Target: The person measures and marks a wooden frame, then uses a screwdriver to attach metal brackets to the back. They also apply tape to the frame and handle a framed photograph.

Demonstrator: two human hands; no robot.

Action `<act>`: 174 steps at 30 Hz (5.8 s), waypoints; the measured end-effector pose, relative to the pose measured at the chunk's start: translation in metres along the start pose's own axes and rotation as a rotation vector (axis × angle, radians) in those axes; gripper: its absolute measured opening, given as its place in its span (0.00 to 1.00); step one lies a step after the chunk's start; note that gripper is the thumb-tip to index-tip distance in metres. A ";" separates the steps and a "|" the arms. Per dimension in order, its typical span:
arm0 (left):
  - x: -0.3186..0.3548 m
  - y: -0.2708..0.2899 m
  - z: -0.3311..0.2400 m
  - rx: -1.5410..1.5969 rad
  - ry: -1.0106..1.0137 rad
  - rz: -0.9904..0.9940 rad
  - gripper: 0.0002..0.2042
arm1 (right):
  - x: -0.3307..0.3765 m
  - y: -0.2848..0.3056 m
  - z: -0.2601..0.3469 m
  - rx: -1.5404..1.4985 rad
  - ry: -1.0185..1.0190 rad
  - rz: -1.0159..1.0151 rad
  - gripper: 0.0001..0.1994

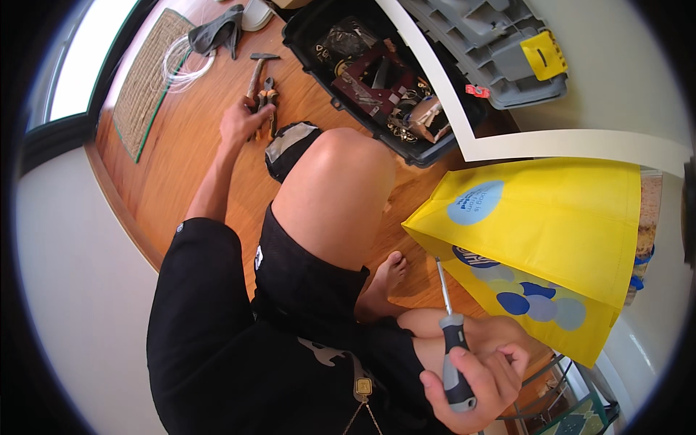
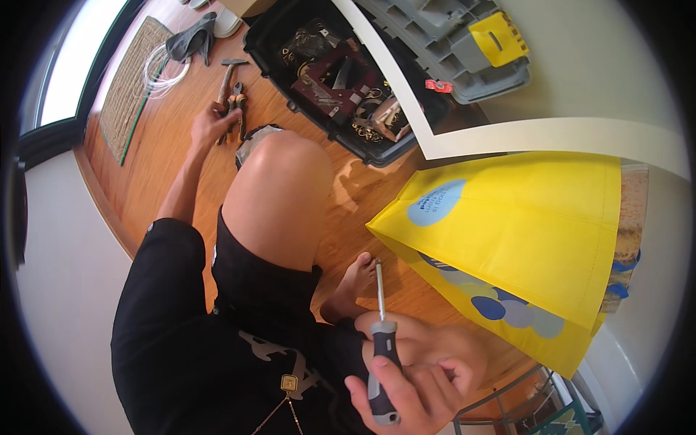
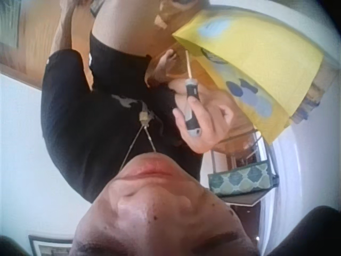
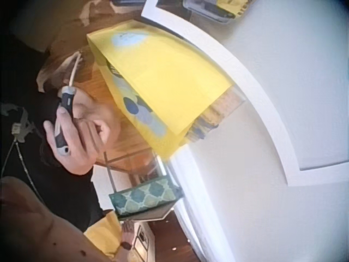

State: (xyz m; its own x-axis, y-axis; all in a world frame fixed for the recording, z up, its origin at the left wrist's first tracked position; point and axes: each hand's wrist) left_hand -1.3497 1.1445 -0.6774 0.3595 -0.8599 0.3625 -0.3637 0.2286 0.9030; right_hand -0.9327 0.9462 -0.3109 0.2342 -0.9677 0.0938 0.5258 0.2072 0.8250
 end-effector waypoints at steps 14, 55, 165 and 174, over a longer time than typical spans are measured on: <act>-0.062 -0.006 0.106 0.206 0.022 -0.120 0.24 | -0.054 -0.012 -0.015 -0.061 0.214 0.143 0.23; -0.006 -0.061 0.053 0.304 -0.486 -0.412 0.24 | -0.060 -0.029 -0.034 -0.307 0.016 0.138 0.14; -0.100 0.004 -0.217 -0.356 -0.594 0.394 0.36 | 0.110 -0.165 0.354 -1.938 -2.029 -0.345 0.12; -0.042 0.139 -0.172 0.010 -0.586 0.465 0.26 | 0.131 -0.134 0.390 -1.783 -1.787 -0.395 0.12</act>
State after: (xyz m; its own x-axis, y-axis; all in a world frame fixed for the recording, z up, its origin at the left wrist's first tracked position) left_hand -1.2673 1.2906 -0.5274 -0.3488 -0.7786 0.5217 -0.3750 0.6261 0.6837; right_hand -1.2911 0.7351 -0.1916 -0.0390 0.0254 0.9989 0.4169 -0.9081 0.0394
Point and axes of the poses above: each hand's wrist, its own x-axis away from the middle knuckle, its own y-axis out of the back of the hand, z = x × y, and after that the axes turned 3 degrees about -x, right-handed
